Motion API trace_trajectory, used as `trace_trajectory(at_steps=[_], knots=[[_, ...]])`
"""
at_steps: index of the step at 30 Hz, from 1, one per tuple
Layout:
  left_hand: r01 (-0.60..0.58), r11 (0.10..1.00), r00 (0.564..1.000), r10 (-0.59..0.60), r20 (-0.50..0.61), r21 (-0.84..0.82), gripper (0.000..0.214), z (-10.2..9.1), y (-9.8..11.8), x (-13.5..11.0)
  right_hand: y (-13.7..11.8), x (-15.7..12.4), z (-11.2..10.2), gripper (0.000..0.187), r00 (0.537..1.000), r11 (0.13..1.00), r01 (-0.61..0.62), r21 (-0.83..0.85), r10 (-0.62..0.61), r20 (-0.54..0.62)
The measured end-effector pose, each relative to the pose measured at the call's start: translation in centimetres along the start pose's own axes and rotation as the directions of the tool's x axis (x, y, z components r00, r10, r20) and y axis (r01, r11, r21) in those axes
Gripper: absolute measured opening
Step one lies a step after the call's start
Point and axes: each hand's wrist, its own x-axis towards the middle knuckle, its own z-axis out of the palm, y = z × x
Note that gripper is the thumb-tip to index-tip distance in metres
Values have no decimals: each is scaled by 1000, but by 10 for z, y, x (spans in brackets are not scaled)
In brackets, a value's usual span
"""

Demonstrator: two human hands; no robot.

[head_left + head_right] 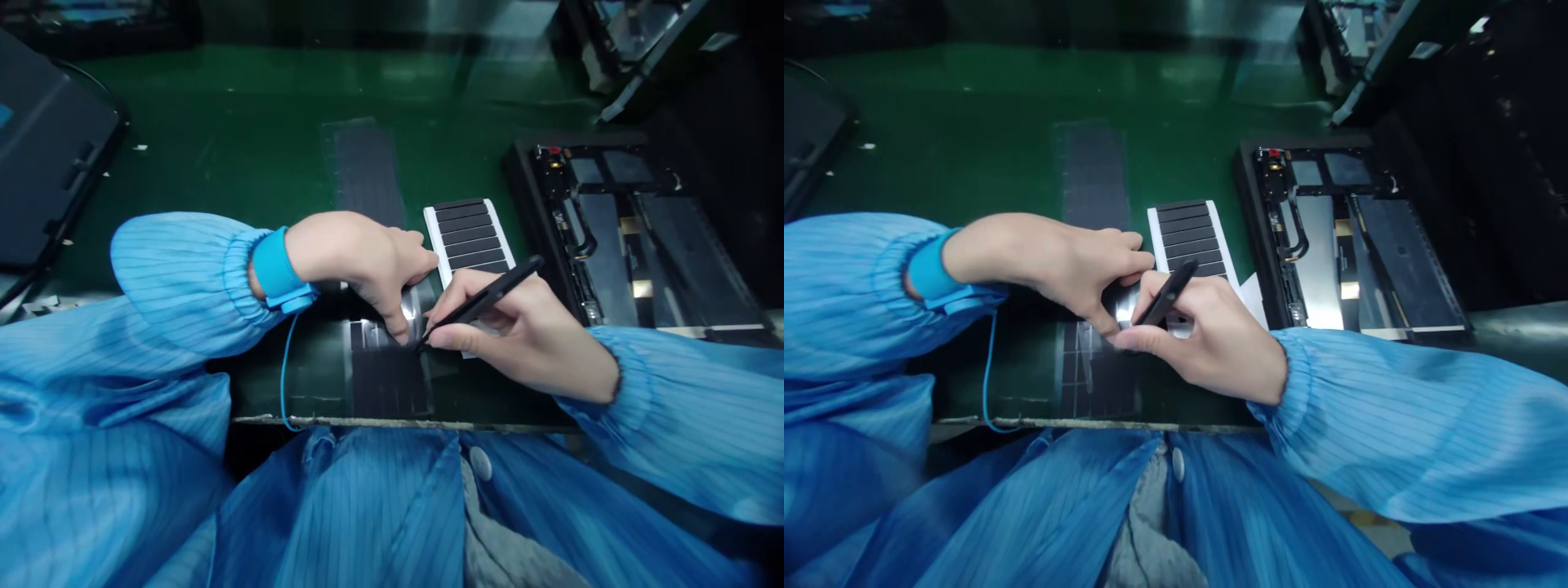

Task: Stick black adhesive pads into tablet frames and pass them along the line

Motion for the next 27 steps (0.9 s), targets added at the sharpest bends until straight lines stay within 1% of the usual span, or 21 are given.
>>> trace_trajectory(at_steps=[3,5,6,8,10,11,12,13,14,15,16,17,18,19,21,22,24,27], knots=[[57,995,998,-59,24,81,40,-2,5,0,-4,1,2,21,1000,999,-26,39,26,-9],[66,985,996,-73,43,157,51,-3,6,0,-11,2,-3,23,996,994,-59,95,65,-65],[56,981,996,-67,51,185,54,-3,5,-2,-15,1,-9,24,991,991,-60,123,74,-111],[18,975,998,-30,54,219,54,-5,3,-5,-22,-1,-28,25,975,990,-20,141,51,-215],[-19,973,999,9,45,231,43,-8,2,-8,-24,-6,-55,26,949,995,11,101,22,-314],[-24,975,999,18,29,222,37,-10,3,-8,-22,-8,-69,26,932,996,-1,85,32,-361],[-28,980,999,31,-15,197,33,-12,5,-7,-18,-11,-82,25,914,995,-38,87,70,-400],[-34,986,994,49,-94,162,31,-14,8,-5,-13,-14,-93,24,895,989,-92,115,133,-425],[-48,991,977,72,-201,123,29,-15,13,-1,-6,-15,-101,23,879,973,-158,166,216,-426],[-81,993,940,106,-325,91,28,-14,18,5,1,-15,-107,23,866,949,-224,222,299,-400],[-132,988,882,152,-447,76,24,-12,24,12,10,-14,-111,23,859,920,-287,269,371,-354],[-192,978,813,205,-545,81,19,-9,29,19,18,-12,-112,23,850,891,-340,301,428,-307],[-249,963,749,258,-610,101,13,-4,34,28,25,-9,-112,22,839,868,-380,318,469,-276],[-298,946,701,307,-644,127,8,2,38,36,32,-6,-110,21,831,858,-401,322,488,-266],[-375,911,634,387,-670,172,11,14,40,50,42,0,-107,20,832,869,-394,299,475,-286],[-403,896,615,415,-671,184,14,19,40,55,45,2,-106,20,841,883,-376,279,452,-297],[-440,878,602,444,-664,188,17,28,37,62,49,4,-106,21,864,909,-335,247,401,-303],[-447,877,621,448,-644,179,19,34,31,64,51,5,-109,20,882,912,-314,264,383,-276]])
